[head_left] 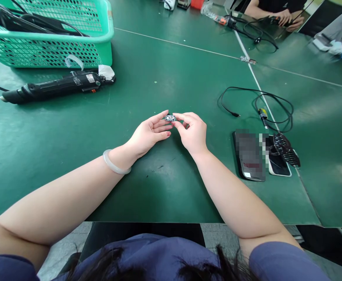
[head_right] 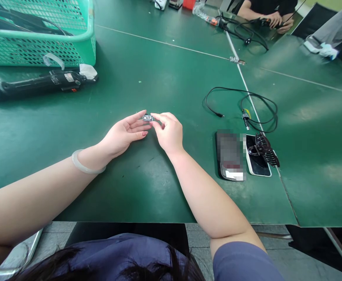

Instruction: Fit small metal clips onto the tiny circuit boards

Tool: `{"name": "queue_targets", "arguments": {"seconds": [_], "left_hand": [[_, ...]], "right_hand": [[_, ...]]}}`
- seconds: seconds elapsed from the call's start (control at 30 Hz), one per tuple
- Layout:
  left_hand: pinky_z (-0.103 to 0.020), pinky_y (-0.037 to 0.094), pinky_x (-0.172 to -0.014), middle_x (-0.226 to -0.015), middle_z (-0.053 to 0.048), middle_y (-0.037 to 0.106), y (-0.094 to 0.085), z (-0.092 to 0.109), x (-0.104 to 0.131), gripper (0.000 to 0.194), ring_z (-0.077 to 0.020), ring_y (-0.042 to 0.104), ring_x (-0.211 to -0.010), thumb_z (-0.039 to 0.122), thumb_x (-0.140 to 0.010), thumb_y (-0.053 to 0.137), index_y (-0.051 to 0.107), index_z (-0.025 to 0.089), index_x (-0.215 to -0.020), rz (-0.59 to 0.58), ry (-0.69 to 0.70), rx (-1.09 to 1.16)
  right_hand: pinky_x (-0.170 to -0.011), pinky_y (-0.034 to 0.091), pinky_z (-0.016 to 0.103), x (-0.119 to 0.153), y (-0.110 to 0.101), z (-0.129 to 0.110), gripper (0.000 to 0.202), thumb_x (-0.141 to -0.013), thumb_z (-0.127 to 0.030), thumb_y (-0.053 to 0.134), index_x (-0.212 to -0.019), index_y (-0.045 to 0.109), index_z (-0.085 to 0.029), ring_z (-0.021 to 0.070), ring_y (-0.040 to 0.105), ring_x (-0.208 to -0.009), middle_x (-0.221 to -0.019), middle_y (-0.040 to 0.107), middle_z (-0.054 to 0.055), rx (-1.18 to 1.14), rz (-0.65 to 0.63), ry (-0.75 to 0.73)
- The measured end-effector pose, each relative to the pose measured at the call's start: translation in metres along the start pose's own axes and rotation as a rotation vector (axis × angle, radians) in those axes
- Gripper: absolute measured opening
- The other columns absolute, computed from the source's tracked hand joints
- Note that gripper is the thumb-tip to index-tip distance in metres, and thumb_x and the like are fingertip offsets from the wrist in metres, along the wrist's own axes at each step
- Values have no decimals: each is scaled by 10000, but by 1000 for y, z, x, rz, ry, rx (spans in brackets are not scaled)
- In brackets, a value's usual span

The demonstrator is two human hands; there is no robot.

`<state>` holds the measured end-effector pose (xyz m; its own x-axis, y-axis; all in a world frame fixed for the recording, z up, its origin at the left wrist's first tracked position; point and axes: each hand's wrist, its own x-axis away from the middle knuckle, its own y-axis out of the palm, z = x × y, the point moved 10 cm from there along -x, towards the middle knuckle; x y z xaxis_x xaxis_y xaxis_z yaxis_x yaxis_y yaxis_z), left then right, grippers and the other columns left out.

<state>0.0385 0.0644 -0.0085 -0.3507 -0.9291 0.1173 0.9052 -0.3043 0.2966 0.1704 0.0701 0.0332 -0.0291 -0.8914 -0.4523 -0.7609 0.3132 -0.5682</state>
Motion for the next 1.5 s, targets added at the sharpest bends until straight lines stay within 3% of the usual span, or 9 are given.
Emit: {"name": "queue_targets", "arguments": {"seconds": [0.27, 0.57, 0.73, 0.9, 1.03, 1.17, 1.37, 1.43, 1.5], "left_hand": [[-369, 456, -1020, -1220, -86, 644, 1, 2, 1, 653, -198, 619, -1117, 58, -683, 722, 545, 193, -1297, -5, 5, 48], [-304, 502, -889, -913, -37, 683, -7, -1, 0, 130, -115, 657, -877, 191, -862, 599, 625, 142, -980, 77, -53, 210], [-306, 538, -836, -850, -41, 679, -13, -4, -1, 101, -124, 683, -825, 102, -857, 577, 599, 125, -953, 115, -91, 206], [-297, 544, -868, -861, -41, 672, -21, -1, 2, 97, -86, 666, -750, 60, -877, 519, 583, 118, -921, 195, -104, 226], [-275, 539, -782, -820, -35, 653, -44, 14, 11, 114, -76, 635, -643, 45, -871, 499, 573, 129, -894, 329, -104, -21], [-290, 523, -729, -835, -42, 655, -75, 46, 32, 110, -104, 630, -638, 90, -859, 499, 578, 152, -903, 362, -103, -393], [-393, 460, -888, -968, -70, 685, -138, 91, 98, 290, -264, 659, -975, 235, -881, 377, 551, 181, -1107, 442, -238, -1467], [-415, 455, -862, -1152, -120, 648, -158, 92, 121, 368, -329, 607, -1083, 277, -895, 322, 538, 177, -1175, 437, -313, -1713], [-407, 446, -850, -1240, -74, 609, -179, 90, 141, 410, -312, 605, -1042, 293, -915, 255, 507, 238, -1232, 460, -346, -1814]], "right_hand": [[-663, 499, 296, 1, -3, -2, 200, -810, -210, 660, -988, 745, -247, 119, 551, -671, -956, 679, 20, -5, 1, 6], [-856, 492, 376, 9, 12, -28, 86, -791, -294, 704, -856, 707, -238, 213, 589, -943, -957, 655, 46, 98, -69, -133], [-865, 477, 361, 10, 13, -32, 69, -794, -283, 703, -838, 698, -229, 198, 582, -946, -953, 650, 42, 31, -76, -152], [-745, 479, 326, 2, 7, -12, 154, -796, -370, 699, -862, 707, -231, 178, 584, -878, -959, 654, 39, -33, -54, -96], [-716, 466, 305, -4, -4, 7, 172, -814, -383, 673, -826, 702, -213, 144, 551, -763, -911, 659, 33, -67, 20, -36], [-700, 457, 292, -5, -5, 11, 200, -843, -398, 626, -807, 695, -214, 134, 529, -722, -895, 665, 33, -82, 16, -17], [-682, 443, 282, -5, -7, 8, 235, -873, -388, 572, -750, 664, -210, 129, 513, -688, -832, 665, 26, -98, 26, -29], [-673, 438, 278, -6, -8, 7, 240, -878, -366, 564, -720, 650, -207, 126, 503, -671, -800, 660, 22, -108, 41, -37], [-664, 434, 275, -6, -9, 7, 242, -876, -355, 564, -703, 645, -207, 124, 499, -660, -785, 656, 19, -120, 46, -40]]}}
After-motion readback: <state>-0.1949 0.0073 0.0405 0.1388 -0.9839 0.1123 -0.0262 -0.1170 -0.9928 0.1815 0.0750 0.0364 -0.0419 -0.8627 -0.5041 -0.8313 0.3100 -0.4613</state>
